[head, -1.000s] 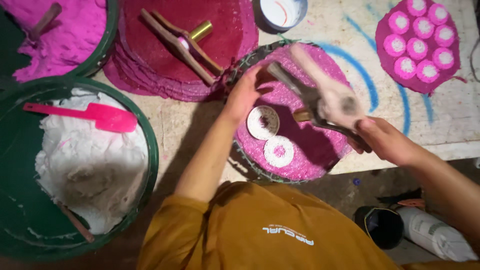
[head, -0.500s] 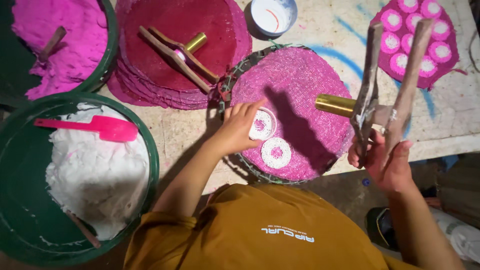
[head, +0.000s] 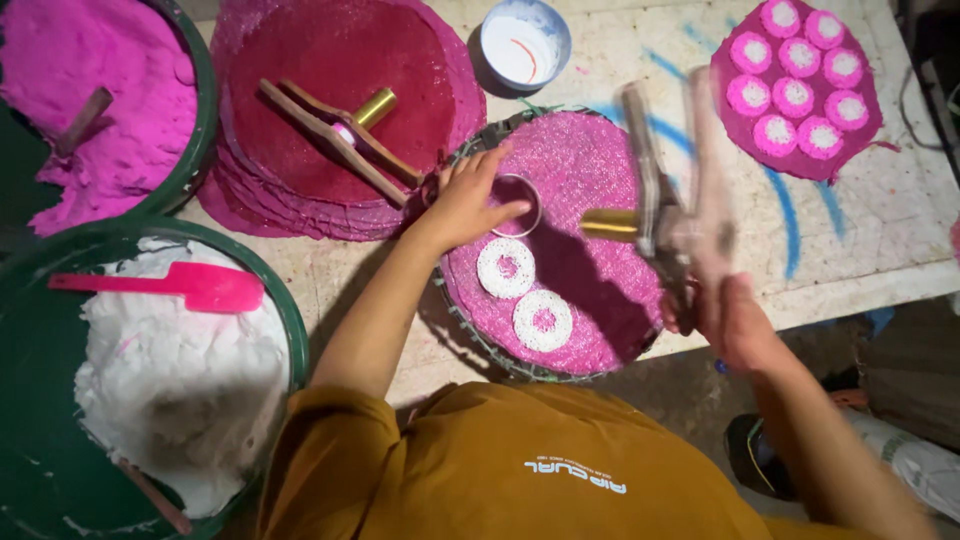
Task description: The person uses wooden molds to shape white dough into small decorative pieces, placing them onto pink circular bases and using a tool to apply patterns.
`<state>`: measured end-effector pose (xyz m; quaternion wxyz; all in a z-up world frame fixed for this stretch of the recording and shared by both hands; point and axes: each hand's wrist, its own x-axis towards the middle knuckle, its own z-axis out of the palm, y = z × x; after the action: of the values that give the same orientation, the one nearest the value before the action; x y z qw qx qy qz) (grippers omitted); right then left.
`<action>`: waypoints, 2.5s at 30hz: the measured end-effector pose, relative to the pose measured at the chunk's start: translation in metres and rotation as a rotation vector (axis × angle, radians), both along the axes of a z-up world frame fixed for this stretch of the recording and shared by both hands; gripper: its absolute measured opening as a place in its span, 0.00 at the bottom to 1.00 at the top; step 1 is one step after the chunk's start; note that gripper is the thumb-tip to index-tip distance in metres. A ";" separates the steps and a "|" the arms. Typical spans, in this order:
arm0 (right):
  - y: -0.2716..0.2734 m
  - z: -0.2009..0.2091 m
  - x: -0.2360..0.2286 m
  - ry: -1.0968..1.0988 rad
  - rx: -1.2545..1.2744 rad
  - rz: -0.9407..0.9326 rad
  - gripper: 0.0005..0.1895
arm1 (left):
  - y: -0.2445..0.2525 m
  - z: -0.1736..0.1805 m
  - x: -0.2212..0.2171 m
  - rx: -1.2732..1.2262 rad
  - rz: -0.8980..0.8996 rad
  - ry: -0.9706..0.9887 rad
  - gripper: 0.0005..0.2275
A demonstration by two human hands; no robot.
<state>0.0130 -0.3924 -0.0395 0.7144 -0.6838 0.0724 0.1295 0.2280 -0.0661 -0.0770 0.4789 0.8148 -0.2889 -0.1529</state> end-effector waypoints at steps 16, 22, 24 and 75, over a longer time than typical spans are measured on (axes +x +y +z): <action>0.084 0.069 0.166 0.266 -0.764 0.494 0.44 | -0.004 0.002 0.046 -1.871 -0.035 0.798 0.17; 0.089 0.070 0.161 0.292 -0.848 0.515 0.44 | -0.013 -0.020 0.038 -1.868 0.139 0.818 0.14; 0.083 0.073 0.161 0.293 -0.928 0.504 0.44 | -0.024 -0.026 0.037 -1.868 0.196 0.827 0.12; -0.053 -0.055 -0.076 -0.349 0.014 -0.384 0.44 | -0.115 0.004 0.013 0.453 0.247 -0.283 0.55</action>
<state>-0.0634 -0.4453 -0.0943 0.7324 -0.6644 0.0755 -0.1282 0.2411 -0.1811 -0.0726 0.2548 0.9431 -0.2100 -0.0391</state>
